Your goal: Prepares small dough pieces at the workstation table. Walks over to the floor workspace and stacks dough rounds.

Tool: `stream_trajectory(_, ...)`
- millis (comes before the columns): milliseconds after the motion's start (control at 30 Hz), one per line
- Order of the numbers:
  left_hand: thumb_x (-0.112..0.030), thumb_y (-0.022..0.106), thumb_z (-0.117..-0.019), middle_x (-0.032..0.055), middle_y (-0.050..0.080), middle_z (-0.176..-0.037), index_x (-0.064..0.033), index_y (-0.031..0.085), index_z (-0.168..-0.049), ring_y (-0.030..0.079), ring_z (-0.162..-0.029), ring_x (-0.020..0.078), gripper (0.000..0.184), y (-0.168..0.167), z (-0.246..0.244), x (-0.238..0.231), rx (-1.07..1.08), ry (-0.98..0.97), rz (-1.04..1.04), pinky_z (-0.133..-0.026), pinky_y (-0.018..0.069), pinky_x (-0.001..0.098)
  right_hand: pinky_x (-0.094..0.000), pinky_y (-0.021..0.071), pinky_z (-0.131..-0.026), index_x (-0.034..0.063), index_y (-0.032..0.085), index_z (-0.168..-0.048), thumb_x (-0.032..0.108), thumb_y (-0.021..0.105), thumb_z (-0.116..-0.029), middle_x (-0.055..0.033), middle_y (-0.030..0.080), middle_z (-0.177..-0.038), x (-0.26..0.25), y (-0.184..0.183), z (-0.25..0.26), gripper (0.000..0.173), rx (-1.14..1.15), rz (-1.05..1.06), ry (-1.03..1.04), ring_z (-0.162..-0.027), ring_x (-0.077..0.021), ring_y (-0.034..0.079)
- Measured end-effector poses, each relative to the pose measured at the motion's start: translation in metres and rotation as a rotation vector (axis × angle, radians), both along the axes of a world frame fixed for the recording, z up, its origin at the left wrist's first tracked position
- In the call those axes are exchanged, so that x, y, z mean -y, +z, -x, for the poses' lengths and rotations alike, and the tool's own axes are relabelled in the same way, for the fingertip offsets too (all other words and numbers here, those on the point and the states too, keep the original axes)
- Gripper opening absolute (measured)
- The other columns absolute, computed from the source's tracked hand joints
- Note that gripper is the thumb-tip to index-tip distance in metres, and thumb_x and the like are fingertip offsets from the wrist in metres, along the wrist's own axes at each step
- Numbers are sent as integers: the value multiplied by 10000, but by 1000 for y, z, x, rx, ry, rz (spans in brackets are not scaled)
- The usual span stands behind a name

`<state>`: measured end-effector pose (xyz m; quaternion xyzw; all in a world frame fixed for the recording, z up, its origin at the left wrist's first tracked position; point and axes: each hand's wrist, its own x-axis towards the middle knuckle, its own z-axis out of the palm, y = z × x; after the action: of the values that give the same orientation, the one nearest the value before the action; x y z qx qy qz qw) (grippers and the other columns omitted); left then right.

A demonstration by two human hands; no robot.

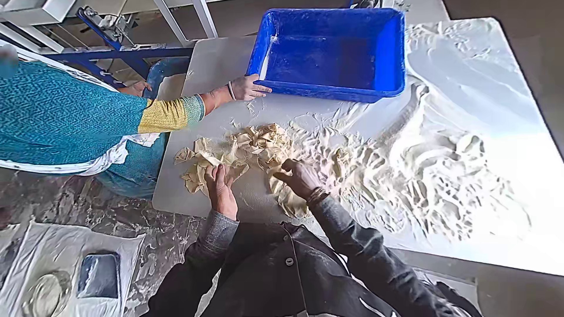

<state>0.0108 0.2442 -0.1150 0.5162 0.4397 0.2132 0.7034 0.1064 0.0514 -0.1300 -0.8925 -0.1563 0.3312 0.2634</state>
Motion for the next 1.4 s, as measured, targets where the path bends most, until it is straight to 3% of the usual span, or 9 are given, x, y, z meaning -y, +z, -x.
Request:
stream_trajectory(67,-165,488,-1073,224,257,-1626,-28,227,-1582,351,-1459,358,588,-7,7,3,-84,-68,21,-1109,407,544,-569,392,-1107,22,647,-1297,348,644,-973,-214,587,-1360,-15,-13,8,460,-24,105,87,-1325,-399,505)
stream_trajectory(267,-88,525,-1039,182,506,-1459,10,478,-1433,532,-1284,264,409,-24,19,27,-130,-363,67,-983,495,437,-553,501,-925,0,656,-1150,227,571,-988,-198,683,-1098,-18,1,6,292,-60,-103,-9,-1063,-345,662)
stream_trajectory(467,-84,512,-1043,190,501,-1455,16,477,-1435,549,-1254,260,407,-30,16,33,-136,-470,97,-956,507,415,-592,385,-1100,-51,589,-1333,315,621,-999,-262,557,-1392,-31,-14,10,497,-1,193,149,-1337,-425,502)
stream_trajectory(700,-77,536,-1034,175,541,-1402,23,482,-1412,573,-1203,216,395,-27,14,35,-107,-493,81,-941,513,367,-489,520,-808,2,662,-1026,234,621,-919,-140,675,-924,-18,-14,8,259,-36,-329,-76,-861,-264,659)
stream_trajectory(900,-78,523,-1039,218,453,-1491,23,416,-1480,542,-1258,276,465,-29,13,38,-130,-458,87,-972,504,415,-626,368,-1096,-42,588,-1349,355,649,-982,-269,555,-1402,-37,-11,22,545,14,166,214,-1354,-450,475)
stream_trajectory(1100,-89,542,-1013,230,459,-1492,46,436,-1464,468,-1357,275,482,-33,17,30,-61,-293,-134,-1113,405,413,-546,493,-962,-28,650,-1160,337,593,-1003,-217,684,-1099,-60,-34,29,402,-16,-272,220,-1072,-363,656)
stream_trajectory(1167,-123,517,-1010,249,392,-1546,66,387,-1492,403,-1423,281,534,-32,18,19,-12,-197,-272,-1170,342,398,-469,503,-1004,-10,632,-1267,326,596,-989,-177,685,-1187,-65,-33,21,437,53,-505,122,-1121,-295,655)
stream_trajectory(1300,-117,489,-1015,241,379,-1561,71,379,-1489,400,-1435,255,521,-26,26,-12,20,-56,-358,-1163,360,377,-568,404,-1096,-2,600,-1352,182,569,-1002,-242,605,-1346,-56,-22,-14,397,378,-167,-76,-1312,-418,527)
stream_trajectory(1400,-129,499,-1016,185,418,-1554,28,451,-1461,402,-1431,246,474,-26,33,-21,-25,-16,-309,-1117,387,465,-595,398,-1095,5,623,-1295,237,575,-1032,-239,628,-1312,-47,-27,-39,355,193,35,-97,-1295,-416,549)
